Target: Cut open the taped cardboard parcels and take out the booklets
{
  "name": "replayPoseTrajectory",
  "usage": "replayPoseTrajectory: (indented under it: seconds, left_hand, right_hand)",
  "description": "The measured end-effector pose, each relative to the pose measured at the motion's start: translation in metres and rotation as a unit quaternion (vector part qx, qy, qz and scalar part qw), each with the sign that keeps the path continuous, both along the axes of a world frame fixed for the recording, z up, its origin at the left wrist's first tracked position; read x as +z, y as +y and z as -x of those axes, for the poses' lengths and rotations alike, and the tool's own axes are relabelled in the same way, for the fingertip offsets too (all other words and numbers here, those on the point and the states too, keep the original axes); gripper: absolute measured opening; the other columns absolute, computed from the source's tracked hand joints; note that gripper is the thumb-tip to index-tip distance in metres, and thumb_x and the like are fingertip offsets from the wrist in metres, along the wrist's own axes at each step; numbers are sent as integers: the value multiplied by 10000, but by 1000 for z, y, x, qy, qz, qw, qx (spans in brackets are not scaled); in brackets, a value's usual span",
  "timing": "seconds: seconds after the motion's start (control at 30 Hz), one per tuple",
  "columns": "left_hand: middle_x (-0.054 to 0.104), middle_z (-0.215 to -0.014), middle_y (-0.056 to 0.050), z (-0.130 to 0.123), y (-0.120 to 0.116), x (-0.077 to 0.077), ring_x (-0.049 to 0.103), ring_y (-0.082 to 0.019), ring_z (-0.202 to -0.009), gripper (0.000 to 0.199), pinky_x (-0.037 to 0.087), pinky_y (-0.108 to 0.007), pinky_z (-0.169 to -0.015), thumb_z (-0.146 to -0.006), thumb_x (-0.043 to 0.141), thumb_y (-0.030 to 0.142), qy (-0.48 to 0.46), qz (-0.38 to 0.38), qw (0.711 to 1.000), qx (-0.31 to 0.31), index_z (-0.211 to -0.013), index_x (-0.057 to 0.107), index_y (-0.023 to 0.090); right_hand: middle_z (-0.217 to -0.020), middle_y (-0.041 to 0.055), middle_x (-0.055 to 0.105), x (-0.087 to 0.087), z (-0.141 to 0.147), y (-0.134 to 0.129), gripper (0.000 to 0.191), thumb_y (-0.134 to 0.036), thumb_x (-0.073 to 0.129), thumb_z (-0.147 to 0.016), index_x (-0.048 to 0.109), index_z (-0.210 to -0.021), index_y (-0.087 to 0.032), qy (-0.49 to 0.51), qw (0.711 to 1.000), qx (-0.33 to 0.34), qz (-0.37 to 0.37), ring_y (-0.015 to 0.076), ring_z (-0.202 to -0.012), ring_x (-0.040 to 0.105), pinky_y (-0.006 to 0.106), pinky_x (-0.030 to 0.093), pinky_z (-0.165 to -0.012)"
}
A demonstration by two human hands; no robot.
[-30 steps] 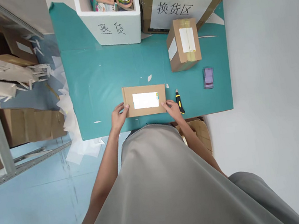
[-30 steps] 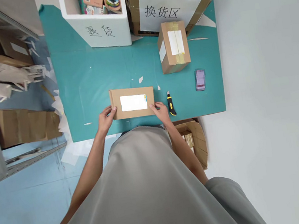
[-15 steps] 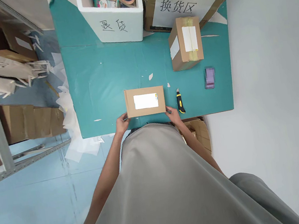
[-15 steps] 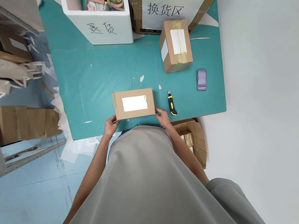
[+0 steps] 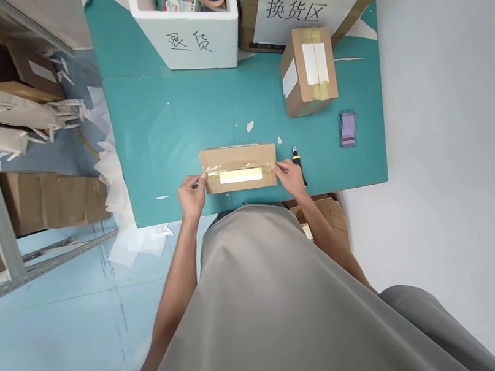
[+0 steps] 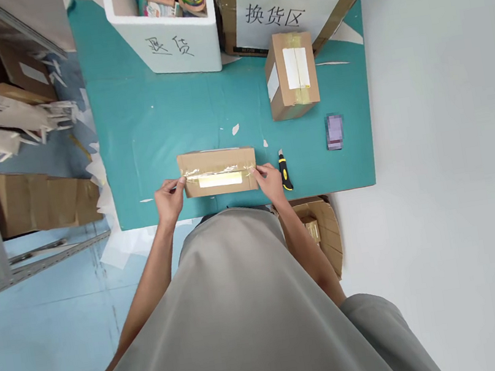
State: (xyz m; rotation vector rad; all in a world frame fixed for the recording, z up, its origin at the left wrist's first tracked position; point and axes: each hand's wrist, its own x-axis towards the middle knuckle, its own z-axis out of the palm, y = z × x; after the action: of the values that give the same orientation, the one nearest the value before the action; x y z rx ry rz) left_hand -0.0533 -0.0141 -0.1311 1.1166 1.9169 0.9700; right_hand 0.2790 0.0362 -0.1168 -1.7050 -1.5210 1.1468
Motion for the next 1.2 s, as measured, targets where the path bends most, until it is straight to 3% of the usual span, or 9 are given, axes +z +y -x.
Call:
replayPoseTrajectory:
  seconds: [0.1,0.2,0.4,0.53,0.63,0.83,0.97,1.1,1.2]
  left_hand:
    - [718,-796,-47,1,8,10,670,-213,-811,337,546,-332,-814,-946,681,499,55,9,998,5,-832,815,212]
    - [751,-825,-47,-1,8,5,690,-232,-830,300,540,-348,-834,-932,694,465,61,51,997,8,-827,814,211]
    - [777,-1096,-120,-7,5,-2,719,-277,-1062,346,581,-359,-938,-944,697,466,4,74,997,27,-1023,810,148]
    - [694,-1346,-177,-10,6,2,723,-279,-1156,439,609,-373,-961,-914,754,394,-5,67,996,66,-1263,730,129]
    - [723,-1320,-171,-16,4,4,728,-283,-1185,423,595,-400,-1037,-944,724,385,-27,53,995,79,-1277,724,126]
    - [780,-1248,-148,-44,-2,32,748,-305,-1179,389,587,-441,-1073,-984,678,389,-64,9,996,69,-1263,749,127]
    - [784,-1279,-102,-72,-3,71,760,-291,-1165,336,606,-429,-1050,-1013,646,380,-53,-18,998,-9,-1252,773,180]
    - [692,-1475,-74,-103,-2,106,714,-319,-1289,395,563,-458,-1152,-1017,648,413,-47,-17,981,-187,-1351,747,228]
    - [495,-1663,-61,-126,0,122,566,-320,-1475,548,497,-446,-1236,-1010,657,402,-3,-14,948,-317,-1533,612,247]
  right_hand:
    - [-809,74,749,5,5,5,540,-659,584,-974,814,-806,-200,-42,999,3,-9,263,-846,704,378,587,-820]
    - [-828,73,790,-4,8,3,497,-630,605,-963,828,-841,-203,-46,999,-15,17,292,-877,739,394,590,-846]
    - [-995,90,831,-16,10,-4,481,-642,626,-953,837,-950,-209,-28,999,-26,33,316,-1002,767,423,601,-951]
    - [-1115,151,822,-14,11,-11,585,-690,690,-897,801,-1126,-163,-18,995,-79,53,307,-1030,771,418,613,-959]
    - [-1129,160,820,-17,13,-16,578,-689,643,-920,793,-1105,-163,-18,994,-95,52,295,-1045,772,410,613,-968]
    - [-1110,158,826,-23,2,-17,551,-674,628,-907,798,-1041,-167,-3,992,-115,43,304,-1046,767,431,607,-989]
    - [-1121,178,821,-28,-26,-14,575,-684,631,-876,799,-1038,-159,8,988,-148,44,330,-1067,762,461,598,-1002]
    - [-1116,169,821,-32,-57,-10,581,-689,583,-875,798,-1017,-168,-26,984,-164,60,351,-1093,746,496,584,-998]
    - [-1056,146,822,-33,-70,-7,566,-668,498,-919,790,-973,-187,-51,987,-138,69,334,-1072,730,473,586,-952]
